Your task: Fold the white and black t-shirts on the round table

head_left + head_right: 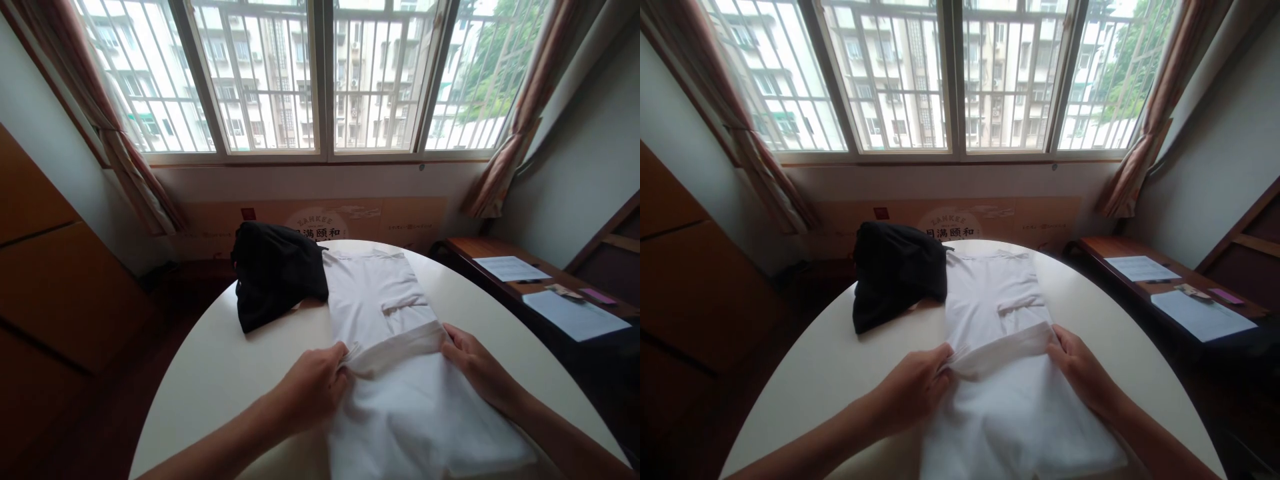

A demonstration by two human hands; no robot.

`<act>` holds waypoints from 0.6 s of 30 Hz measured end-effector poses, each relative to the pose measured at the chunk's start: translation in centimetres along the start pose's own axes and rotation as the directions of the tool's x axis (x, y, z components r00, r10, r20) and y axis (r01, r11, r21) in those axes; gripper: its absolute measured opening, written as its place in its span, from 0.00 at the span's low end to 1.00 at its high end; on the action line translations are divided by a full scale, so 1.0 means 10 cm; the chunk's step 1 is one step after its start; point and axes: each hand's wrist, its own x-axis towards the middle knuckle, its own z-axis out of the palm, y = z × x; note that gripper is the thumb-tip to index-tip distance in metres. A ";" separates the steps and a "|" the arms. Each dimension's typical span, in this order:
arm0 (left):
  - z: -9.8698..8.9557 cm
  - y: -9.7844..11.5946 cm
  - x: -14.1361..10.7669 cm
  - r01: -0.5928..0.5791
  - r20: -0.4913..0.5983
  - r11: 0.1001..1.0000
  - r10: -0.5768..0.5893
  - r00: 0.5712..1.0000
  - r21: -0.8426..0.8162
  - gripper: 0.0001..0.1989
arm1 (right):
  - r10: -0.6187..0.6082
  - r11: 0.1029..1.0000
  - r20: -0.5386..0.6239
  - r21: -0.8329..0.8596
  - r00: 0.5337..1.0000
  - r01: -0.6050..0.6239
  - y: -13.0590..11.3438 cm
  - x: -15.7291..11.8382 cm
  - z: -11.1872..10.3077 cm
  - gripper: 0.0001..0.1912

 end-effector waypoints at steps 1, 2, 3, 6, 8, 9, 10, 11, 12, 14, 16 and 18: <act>-0.02 0.06 -0.11 0.011 0.040 1.000 -0.010 0.999 -0.021 0.03 | 0.026 0.999 0.028 0.029 0.999 -0.027 0.00 -0.11 -0.01 0.19; -0.03 0.11 -0.21 0.024 0.078 0.998 -0.020 0.997 -0.050 0.03 | 0.048 0.997 0.060 0.058 0.997 -0.051 -0.01 -0.22 -0.02 0.20; -0.05 0.15 -0.29 0.040 0.114 0.996 -0.031 0.993 -0.083 0.02 | 0.066 0.994 0.098 0.081 0.993 -0.074 -0.02 -0.32 -0.03 0.21; -0.14 0.16 -0.38 0.069 0.179 0.977 -0.032 0.983 -0.200 0.01 | 0.103 0.988 0.215 0.093 0.971 -0.125 -0.10 -0.46 -0.06 0.23; -0.23 0.10 -0.29 0.034 0.186 0.963 0.016 0.982 -0.267 0.03 | 0.111 0.985 0.264 0.096 0.958 -0.140 -0.19 -0.41 -0.09 0.23; -0.28 0.06 -0.21 0.004 0.180 0.958 0.050 0.982 -0.287 0.04 | 0.106 0.984 0.268 0.113 0.957 -0.141 -0.23 -0.35 -0.11 0.23; -0.32 0.02 -0.10 -0.026 0.164 0.957 0.076 0.984 -0.290 0.05 | 0.097 0.981 0.254 0.138 0.962 -0.136 -0.28 -0.26 -0.14 0.23; -0.37 -0.03 0.01 -0.047 0.138 0.961 0.088 0.987 -0.273 0.06 | 0.088 0.978 0.224 0.166 0.971 -0.127 -0.33 -0.16 -0.17 0.23; -0.41 -0.07 0.14 -0.059 0.102 0.968 0.086 0.991 -0.243 0.08 | 0.078 0.976 0.174 0.189 0.982 -0.111 -0.38 -0.04 -0.21 0.23; -0.48 -0.18 0.43 -0.065 0.005 0.978 0.067 0.998 -0.197 0.11 | 0.053 0.976 0.074 0.205 0.996 -0.067 -0.45 0.23 -0.31 0.23; -0.56 -0.30 0.75 -0.092 -0.103 0.975 0.072 0.992 -0.201 0.13 | 0.013 0.983 0.009 0.181 1.000 -0.014 -0.50 0.53 -0.39 0.22; -0.64 -0.43 1.12 -0.150 -0.217 0.964 0.102 0.971 -0.221 0.13 | -0.032 0.991 -0.046 0.127 0.998 0.037 -0.51 0.88 -0.45 0.21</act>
